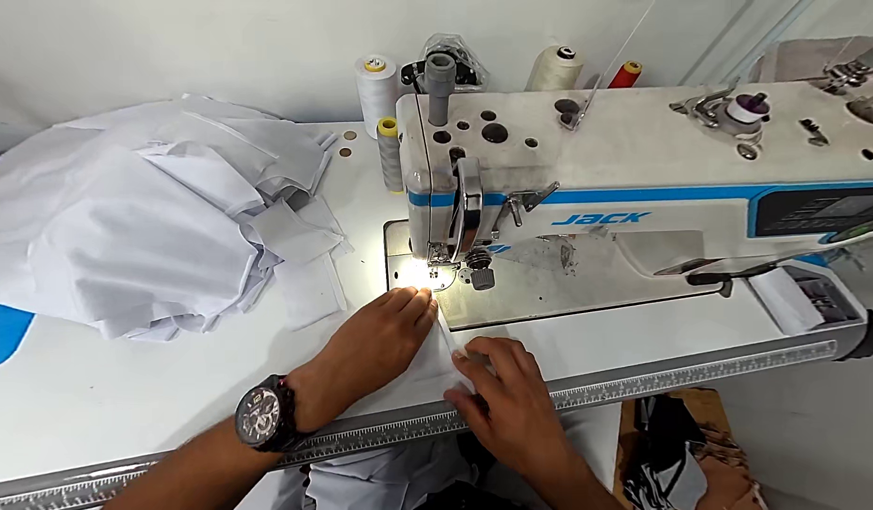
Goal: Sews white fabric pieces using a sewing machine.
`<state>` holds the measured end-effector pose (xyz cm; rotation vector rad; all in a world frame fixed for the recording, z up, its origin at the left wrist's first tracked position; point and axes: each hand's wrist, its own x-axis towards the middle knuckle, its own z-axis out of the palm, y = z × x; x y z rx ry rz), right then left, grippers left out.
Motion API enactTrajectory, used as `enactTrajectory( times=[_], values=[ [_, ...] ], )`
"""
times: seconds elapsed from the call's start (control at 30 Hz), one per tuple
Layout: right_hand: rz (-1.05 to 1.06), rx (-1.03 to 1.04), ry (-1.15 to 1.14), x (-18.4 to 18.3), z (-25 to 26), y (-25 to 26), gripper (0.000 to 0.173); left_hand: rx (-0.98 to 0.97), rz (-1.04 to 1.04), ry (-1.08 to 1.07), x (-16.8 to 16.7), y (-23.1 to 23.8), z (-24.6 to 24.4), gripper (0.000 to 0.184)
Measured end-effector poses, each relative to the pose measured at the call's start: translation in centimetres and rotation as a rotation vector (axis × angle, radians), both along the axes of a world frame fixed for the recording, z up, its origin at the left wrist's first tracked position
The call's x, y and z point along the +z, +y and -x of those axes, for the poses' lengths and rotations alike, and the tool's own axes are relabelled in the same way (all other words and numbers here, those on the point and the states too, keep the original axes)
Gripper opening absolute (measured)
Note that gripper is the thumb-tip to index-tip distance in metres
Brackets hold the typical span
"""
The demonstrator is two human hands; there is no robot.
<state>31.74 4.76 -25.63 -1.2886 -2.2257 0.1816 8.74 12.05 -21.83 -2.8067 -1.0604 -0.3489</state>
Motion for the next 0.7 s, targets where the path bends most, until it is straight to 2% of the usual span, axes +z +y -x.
enactTrajectory(
  times=[0.1, 0.2, 0.7],
  values=[
    [0.025, 0.127, -0.05, 0.0, -0.3, 0.0, 0.051, 0.034, 0.017, -0.031, -0.1, 0.1, 0.1, 0.031],
    [0.022, 0.164, -0.102, 0.2, 0.1, 0.3, 0.058, 0.043, 0.034, -0.054, -0.2, 0.8, 0.6, 0.032],
    [-0.006, 0.137, -0.162, 0.4, 1.3, 1.9, 0.053, 0.045, 0.036, -0.143, -0.9, 2.5, 1.0, 0.032]
  ],
)
